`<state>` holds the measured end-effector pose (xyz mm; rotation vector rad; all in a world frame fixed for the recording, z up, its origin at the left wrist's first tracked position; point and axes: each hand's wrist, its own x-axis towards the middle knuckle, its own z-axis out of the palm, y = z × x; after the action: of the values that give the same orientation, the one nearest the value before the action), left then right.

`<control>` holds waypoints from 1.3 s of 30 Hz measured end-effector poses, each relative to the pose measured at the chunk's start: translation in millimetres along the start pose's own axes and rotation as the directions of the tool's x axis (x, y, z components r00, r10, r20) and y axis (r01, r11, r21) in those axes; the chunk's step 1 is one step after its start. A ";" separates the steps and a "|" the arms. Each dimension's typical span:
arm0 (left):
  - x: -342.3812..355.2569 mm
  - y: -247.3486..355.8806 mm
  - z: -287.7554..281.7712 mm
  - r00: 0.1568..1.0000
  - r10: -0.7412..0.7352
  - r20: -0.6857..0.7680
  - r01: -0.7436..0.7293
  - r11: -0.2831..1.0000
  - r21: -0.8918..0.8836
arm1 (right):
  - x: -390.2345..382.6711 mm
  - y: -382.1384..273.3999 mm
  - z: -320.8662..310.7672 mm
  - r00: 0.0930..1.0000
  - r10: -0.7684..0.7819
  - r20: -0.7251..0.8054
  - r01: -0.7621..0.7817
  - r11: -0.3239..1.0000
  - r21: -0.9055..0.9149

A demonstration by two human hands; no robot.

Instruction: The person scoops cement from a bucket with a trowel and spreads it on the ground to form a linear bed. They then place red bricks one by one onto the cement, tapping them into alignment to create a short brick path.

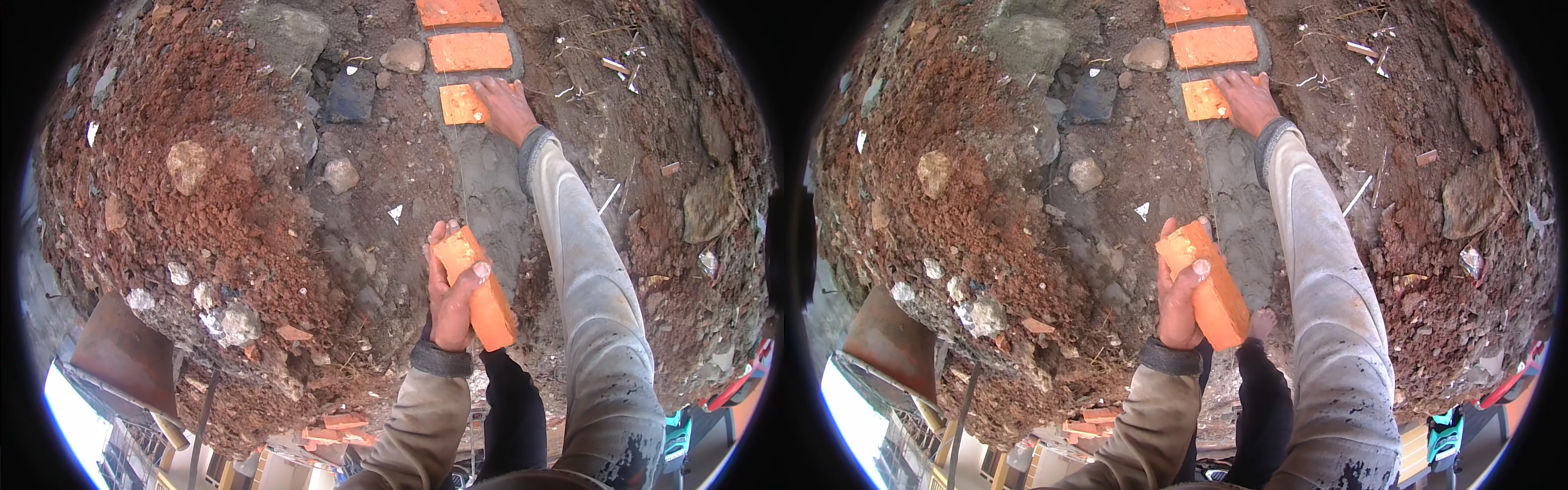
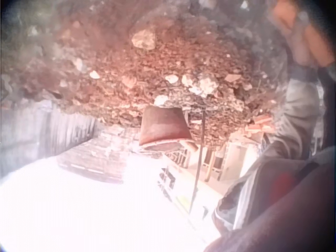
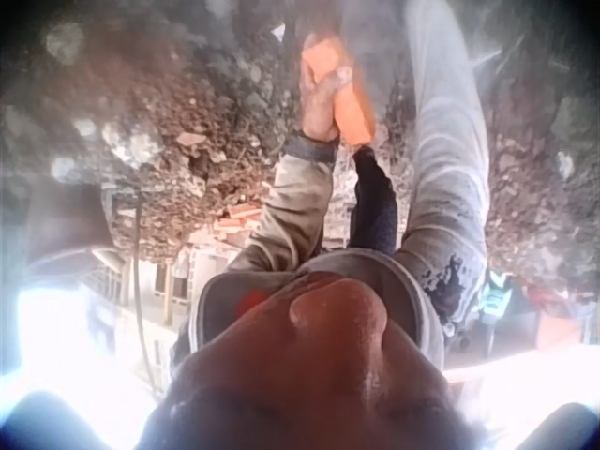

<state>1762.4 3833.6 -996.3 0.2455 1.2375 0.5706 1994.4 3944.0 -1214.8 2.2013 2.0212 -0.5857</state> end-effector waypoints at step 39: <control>-32.9 -42.6 -14.6 0.999 0.047 -0.009 -0.040 0.921 0.388 | -149.0 -20.4 1.1 0.982 0.181 -0.056 -0.175 0.979 0.106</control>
<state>1753.5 3778.6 -994.3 0.6044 1.3602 0.3607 1967.2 3806.2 -1161.3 2.4579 1.8342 -0.6142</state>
